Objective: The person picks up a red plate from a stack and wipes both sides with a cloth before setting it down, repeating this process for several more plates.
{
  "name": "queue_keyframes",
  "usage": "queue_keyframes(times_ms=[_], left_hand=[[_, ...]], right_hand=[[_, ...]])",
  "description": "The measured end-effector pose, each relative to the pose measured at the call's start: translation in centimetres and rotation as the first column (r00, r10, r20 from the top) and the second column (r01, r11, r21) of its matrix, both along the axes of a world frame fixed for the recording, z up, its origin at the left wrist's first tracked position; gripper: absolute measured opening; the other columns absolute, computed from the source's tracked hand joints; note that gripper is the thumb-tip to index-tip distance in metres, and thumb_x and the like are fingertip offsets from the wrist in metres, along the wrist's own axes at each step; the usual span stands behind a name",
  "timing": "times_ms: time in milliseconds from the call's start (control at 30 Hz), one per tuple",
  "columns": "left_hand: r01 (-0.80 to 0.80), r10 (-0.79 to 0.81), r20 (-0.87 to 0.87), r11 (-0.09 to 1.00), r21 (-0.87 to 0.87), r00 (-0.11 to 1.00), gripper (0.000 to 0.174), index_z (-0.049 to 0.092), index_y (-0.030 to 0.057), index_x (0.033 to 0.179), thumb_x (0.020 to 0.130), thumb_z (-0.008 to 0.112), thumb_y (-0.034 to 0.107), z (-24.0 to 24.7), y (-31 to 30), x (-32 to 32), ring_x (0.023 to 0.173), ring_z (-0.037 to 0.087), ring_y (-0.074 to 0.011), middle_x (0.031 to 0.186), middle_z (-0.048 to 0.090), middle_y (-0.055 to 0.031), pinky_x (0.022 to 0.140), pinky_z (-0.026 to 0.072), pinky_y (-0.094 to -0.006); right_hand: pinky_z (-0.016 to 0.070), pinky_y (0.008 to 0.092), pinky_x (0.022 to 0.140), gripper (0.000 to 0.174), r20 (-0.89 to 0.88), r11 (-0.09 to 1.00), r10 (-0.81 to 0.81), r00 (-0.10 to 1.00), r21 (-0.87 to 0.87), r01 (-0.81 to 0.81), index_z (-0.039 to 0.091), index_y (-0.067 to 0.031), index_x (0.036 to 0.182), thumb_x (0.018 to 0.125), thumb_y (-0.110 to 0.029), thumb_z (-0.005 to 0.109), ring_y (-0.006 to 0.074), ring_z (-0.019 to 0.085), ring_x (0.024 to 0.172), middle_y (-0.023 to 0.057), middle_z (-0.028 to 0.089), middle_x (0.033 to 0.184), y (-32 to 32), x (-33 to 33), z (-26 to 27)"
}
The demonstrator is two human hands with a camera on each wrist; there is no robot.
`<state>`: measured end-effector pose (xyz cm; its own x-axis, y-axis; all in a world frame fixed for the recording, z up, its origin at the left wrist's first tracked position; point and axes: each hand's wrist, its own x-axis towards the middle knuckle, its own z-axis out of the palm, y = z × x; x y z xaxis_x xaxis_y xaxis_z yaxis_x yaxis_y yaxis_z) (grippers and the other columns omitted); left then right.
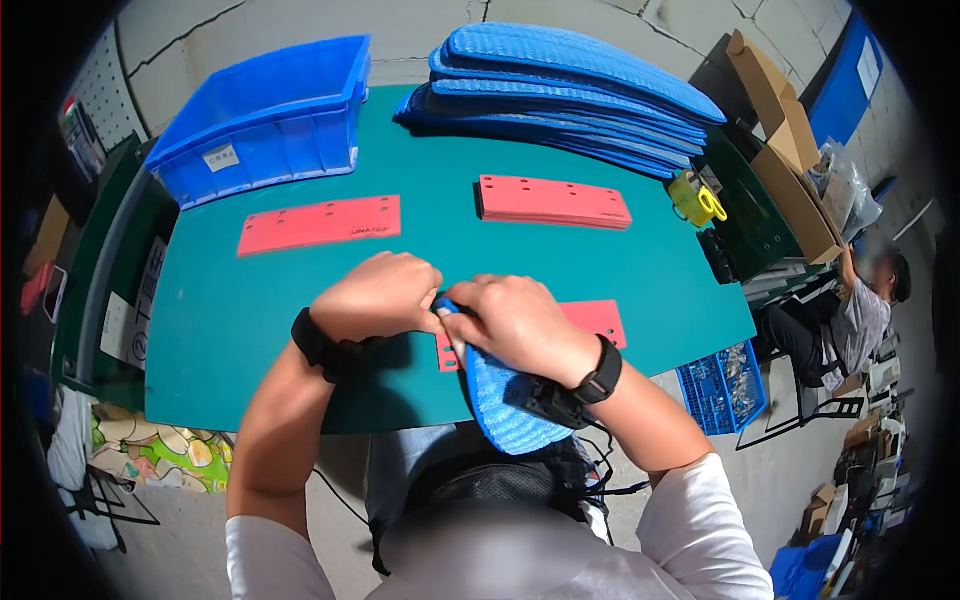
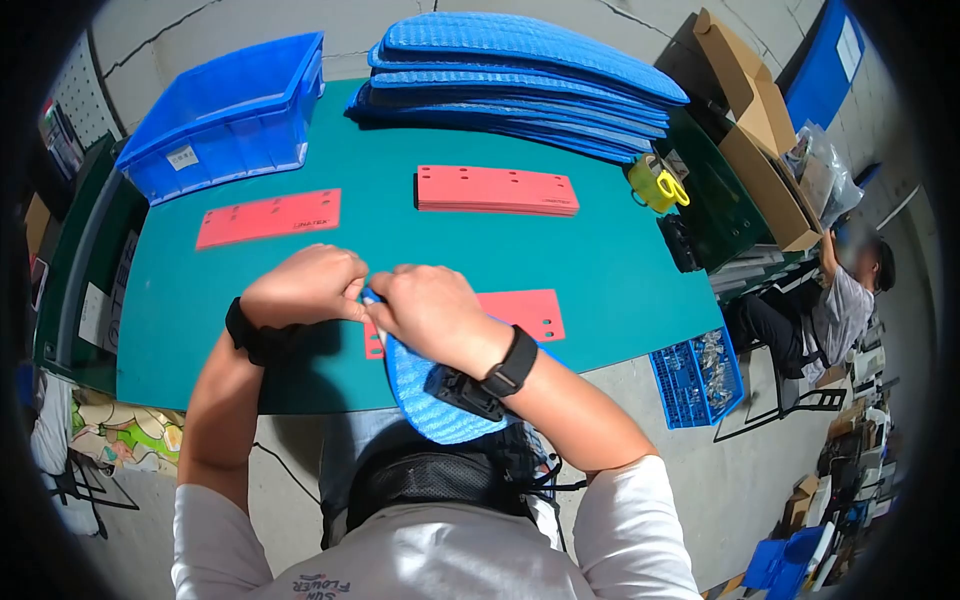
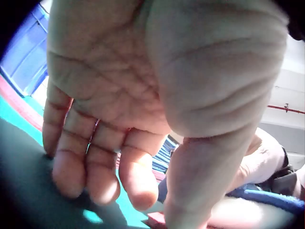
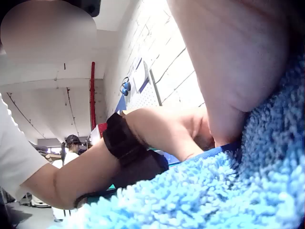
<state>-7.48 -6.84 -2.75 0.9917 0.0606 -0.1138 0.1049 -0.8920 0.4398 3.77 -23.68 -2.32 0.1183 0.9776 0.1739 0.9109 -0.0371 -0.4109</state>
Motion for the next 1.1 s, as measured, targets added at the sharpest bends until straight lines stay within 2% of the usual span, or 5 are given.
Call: queue_keyframes(times_ms=[233,500,667,800,1100], left_hand=[[-0.011,0.010,-0.020,0.999,-0.045,1.000,0.040,0.051,0.0034,0.067,0.070,0.078,0.033,0.4,-0.1,-0.2,0.071,0.057,-0.0354,0.068,0.057,-0.0147,0.067,0.0417,-0.0444],[-0.003,0.003,0.039,1.000,-0.018,0.999,0.032,0.052,0.0052,0.068,0.067,0.076,0.025,0.3,-0.4,0.0,0.068,0.060,-0.0333,0.065,0.059,-0.0112,0.064,0.0432,-0.0433],[0.000,0.000,-0.021,1.000,-0.005,1.000,0.038,0.054,0.0029,0.075,0.068,0.078,0.032,0.1,0.1,0.1,0.072,0.058,-0.0338,0.070,0.058,-0.0129,0.065,0.0422,-0.0426],[0.055,-0.052,0.101,0.998,-0.023,0.994,0.038,0.055,0.0023,0.076,0.068,0.079,0.031,0.0,0.2,0.2,0.070,0.058,-0.0335,0.070,0.059,-0.0125,0.062,0.0428,-0.0418],[-0.011,0.010,-0.014,0.999,-0.042,1.000,0.036,0.059,0.0004,0.079,0.069,0.075,0.031,0.8,-0.3,0.1,0.077,0.062,-0.0354,0.078,0.065,-0.0162,0.069,0.0459,-0.0422]], right_hand=[[0.0512,0.0475,0.067,0.028,0.009,0.979,-0.201,0.980,0.033,0.200,0.069,-0.0043,0.090,0.092,-0.032,0.063,0.0374,0.066,0.077,0.0196,0.067,0.079,-5.5,5.4,0.2],[0.0520,0.0432,0.070,0.020,0.046,0.853,-0.522,0.852,0.006,0.522,0.070,-0.0005,0.098,0.086,-0.016,0.070,0.0396,0.067,0.081,0.0228,0.068,0.085,-11.9,10.0,1.0],[0.0519,0.0472,0.066,0.016,0.085,0.962,-0.254,0.963,0.129,0.242,0.064,-0.0064,0.085,0.087,-0.022,0.065,0.0372,0.065,0.075,0.0166,0.066,0.080,-7.0,3.4,2.2],[0.0525,0.0424,0.060,0.017,0.177,0.988,-0.089,0.980,0.140,0.064,0.067,-0.0072,0.095,0.088,-0.022,0.068,0.0312,0.065,0.070,0.0117,0.062,0.075,-4.0,-1.1,0.0],[0.0517,0.0448,0.069,0.022,0.062,0.972,-0.233,0.970,0.035,0.232,0.068,-0.0033,0.098,0.090,-0.023,0.066,0.0380,0.065,0.080,0.0187,0.067,0.086,-7.6,4.8,-0.2]])
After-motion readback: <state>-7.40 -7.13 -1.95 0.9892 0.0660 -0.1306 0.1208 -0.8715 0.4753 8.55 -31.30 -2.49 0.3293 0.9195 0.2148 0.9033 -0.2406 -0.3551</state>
